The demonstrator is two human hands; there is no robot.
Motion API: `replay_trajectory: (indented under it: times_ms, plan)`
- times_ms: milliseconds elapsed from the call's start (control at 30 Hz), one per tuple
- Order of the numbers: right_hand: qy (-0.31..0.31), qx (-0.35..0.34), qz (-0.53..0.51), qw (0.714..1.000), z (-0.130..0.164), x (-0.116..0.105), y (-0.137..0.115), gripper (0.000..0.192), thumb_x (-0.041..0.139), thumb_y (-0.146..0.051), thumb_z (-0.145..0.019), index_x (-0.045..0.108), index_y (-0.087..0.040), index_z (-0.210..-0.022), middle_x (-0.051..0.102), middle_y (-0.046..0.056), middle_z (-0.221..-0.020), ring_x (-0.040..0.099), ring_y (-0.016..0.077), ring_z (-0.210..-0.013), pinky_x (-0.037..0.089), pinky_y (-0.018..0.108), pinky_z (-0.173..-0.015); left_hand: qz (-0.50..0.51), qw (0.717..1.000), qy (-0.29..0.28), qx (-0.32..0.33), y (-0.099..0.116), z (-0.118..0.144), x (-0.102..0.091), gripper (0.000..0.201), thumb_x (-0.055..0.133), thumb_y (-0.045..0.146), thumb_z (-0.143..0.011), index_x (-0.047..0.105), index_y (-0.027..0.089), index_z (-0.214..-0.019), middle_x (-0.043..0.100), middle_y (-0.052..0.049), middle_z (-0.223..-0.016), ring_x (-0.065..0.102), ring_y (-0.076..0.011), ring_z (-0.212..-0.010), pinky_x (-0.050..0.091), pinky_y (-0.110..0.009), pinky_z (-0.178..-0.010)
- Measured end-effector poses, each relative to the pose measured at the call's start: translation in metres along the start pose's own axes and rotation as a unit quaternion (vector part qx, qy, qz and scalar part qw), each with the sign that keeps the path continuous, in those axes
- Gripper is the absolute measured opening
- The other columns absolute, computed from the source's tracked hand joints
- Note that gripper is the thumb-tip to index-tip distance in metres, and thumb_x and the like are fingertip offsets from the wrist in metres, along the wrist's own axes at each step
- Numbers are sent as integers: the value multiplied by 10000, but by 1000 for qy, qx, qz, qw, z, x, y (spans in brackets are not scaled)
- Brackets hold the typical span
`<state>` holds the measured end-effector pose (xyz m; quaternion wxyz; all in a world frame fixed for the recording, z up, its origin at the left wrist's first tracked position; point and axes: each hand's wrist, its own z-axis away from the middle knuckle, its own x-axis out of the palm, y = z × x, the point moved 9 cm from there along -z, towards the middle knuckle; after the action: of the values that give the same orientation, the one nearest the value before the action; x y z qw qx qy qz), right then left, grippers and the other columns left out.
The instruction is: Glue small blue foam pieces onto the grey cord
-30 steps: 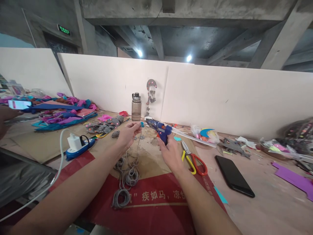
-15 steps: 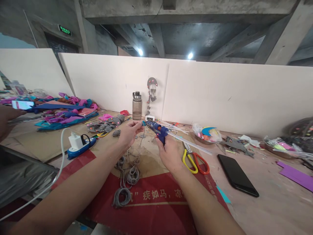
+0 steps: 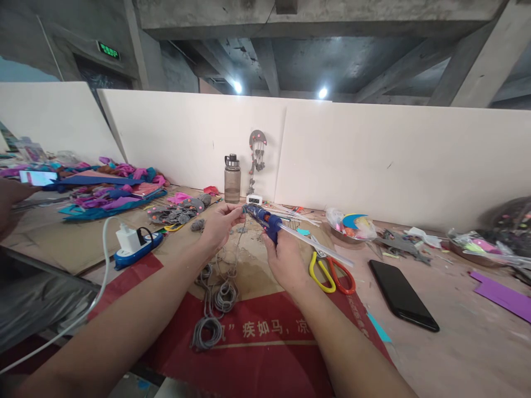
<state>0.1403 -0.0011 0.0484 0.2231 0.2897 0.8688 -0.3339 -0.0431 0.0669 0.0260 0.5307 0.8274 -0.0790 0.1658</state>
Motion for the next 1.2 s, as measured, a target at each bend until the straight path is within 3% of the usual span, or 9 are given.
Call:
replay_trajectory:
  times_ms: [500, 1200]
  plan:
    - [11, -1, 27, 1000, 2, 1, 1, 333, 412, -425, -918, 599, -176, -1036, 687, 150, -980, 626, 296, -936, 483, 441, -823, -3, 1000, 0, 2, 3, 2, 1, 227, 753, 347, -645, 641, 151, -669, 614, -14, -676, 563, -104, -636, 489, -268, -681]
    - [9, 0, 29, 1000, 2, 2, -1, 372, 389, -427, -922, 586, -153, -1078, 678, 179, -1038, 621, 314, -974, 475, 467, -852, 5, 1000, -1, 1, 5, 3, 3, 257, 767, 357, -632, 643, 138, -687, 616, -10, -647, 554, -103, -599, 465, -270, -655]
